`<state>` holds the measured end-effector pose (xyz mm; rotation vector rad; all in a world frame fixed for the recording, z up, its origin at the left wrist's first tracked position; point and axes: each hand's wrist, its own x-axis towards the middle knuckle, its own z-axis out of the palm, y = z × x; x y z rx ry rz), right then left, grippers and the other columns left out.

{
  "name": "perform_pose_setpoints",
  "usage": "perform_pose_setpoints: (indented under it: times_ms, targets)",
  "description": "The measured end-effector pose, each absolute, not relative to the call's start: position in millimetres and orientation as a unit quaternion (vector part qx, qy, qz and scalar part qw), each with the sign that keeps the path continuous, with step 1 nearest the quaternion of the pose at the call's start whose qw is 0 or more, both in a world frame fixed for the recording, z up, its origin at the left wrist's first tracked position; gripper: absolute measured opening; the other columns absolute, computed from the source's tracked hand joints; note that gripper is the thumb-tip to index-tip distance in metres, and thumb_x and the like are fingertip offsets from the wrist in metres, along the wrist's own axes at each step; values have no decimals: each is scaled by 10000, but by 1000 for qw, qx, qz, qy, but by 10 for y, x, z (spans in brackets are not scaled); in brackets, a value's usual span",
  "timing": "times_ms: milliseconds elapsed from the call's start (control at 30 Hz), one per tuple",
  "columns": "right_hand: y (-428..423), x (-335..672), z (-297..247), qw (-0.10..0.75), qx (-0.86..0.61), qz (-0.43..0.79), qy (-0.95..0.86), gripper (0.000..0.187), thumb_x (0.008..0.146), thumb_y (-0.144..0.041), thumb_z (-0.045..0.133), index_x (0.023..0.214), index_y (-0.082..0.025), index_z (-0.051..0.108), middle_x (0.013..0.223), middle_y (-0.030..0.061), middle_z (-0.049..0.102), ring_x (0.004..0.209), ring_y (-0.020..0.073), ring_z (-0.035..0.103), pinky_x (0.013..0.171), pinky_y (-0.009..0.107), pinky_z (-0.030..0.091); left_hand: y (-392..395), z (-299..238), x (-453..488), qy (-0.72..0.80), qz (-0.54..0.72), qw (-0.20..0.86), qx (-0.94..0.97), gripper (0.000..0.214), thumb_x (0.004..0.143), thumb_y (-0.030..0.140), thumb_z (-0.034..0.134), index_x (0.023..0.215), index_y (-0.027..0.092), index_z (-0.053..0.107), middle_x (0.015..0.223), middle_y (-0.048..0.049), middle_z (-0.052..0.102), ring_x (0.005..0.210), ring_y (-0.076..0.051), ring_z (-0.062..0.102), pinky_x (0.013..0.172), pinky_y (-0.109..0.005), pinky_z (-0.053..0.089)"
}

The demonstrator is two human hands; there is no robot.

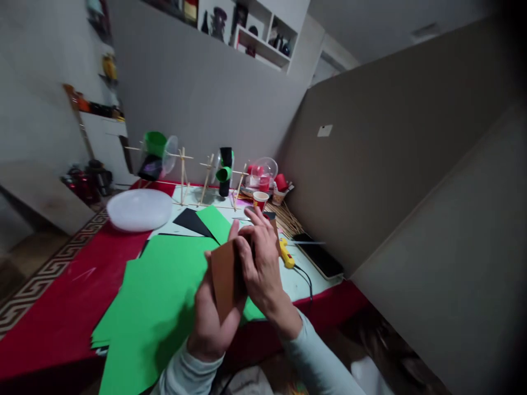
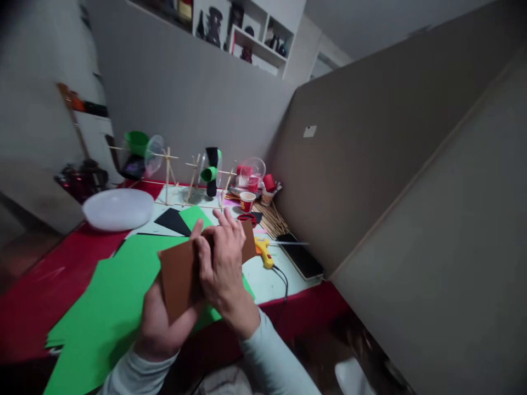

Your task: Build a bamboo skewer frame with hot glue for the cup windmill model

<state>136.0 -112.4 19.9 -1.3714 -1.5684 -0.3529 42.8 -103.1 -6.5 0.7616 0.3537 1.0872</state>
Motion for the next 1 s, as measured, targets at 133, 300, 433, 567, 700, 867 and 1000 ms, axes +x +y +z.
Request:
perform_pose_setpoints:
  times_ms: [133,300,433,567,700,867,1000]
  targets:
    - [-576,1381,355,459,-537,-106,-699,125,1002,-224,506,883,-240,538,1244,102,709,1295,267,535,1172,568,251,-777,46,98,169,555,783,222,783,783,747,640,1368,228,608,1305,-120,693,1281,-336,614,1012,-463,570]
    - [-329,1462,431,442,-528,-36,-725,176,1014,-292,546,854,-231,591,986,57,738,951,215,634,1029,434,397,-523,-128,-91,322,584,685,294,651,571,360,935,1136,154,687,1005,-89,756,925,-245,734,706,-281,609]
    - [-343,1681,507,407,-512,52,-754,186,969,-352,633,847,-212,649,883,29,709,849,180,614,866,329,435,-314,-175,-235,357,622,630,298,560,541,362,937,1009,164,702,957,-36,754,787,-155,713,575,-167,536]
    - [-414,2128,473,388,-513,158,-749,218,830,-379,776,872,-190,676,831,15,680,761,158,581,725,285,428,-188,-175,-385,390,655,580,288,521,547,345,909,997,174,710,909,-24,760,734,-134,695,532,-145,504]
    - [-441,2400,309,425,-518,272,-691,285,826,-450,725,873,-190,619,811,24,680,734,160,634,674,280,484,-125,-245,-448,407,665,556,288,475,555,337,900,968,177,728,887,-35,767,715,-140,687,522,-153,498]
    - [-348,2348,138,471,-533,333,-618,315,785,-484,709,776,-200,574,714,0,638,645,140,625,628,271,510,-59,-238,-446,420,669,530,308,403,583,373,904,899,178,748,860,-10,757,675,-100,637,488,-118,443]
    - [-137,2400,-30,509,-571,305,-567,300,852,-480,649,769,-202,572,668,-27,599,585,117,589,572,248,495,-280,-145,-507,405,698,471,358,321,740,418,825,988,228,754,1067,-19,757,1007,-174,695,714,-164,568]
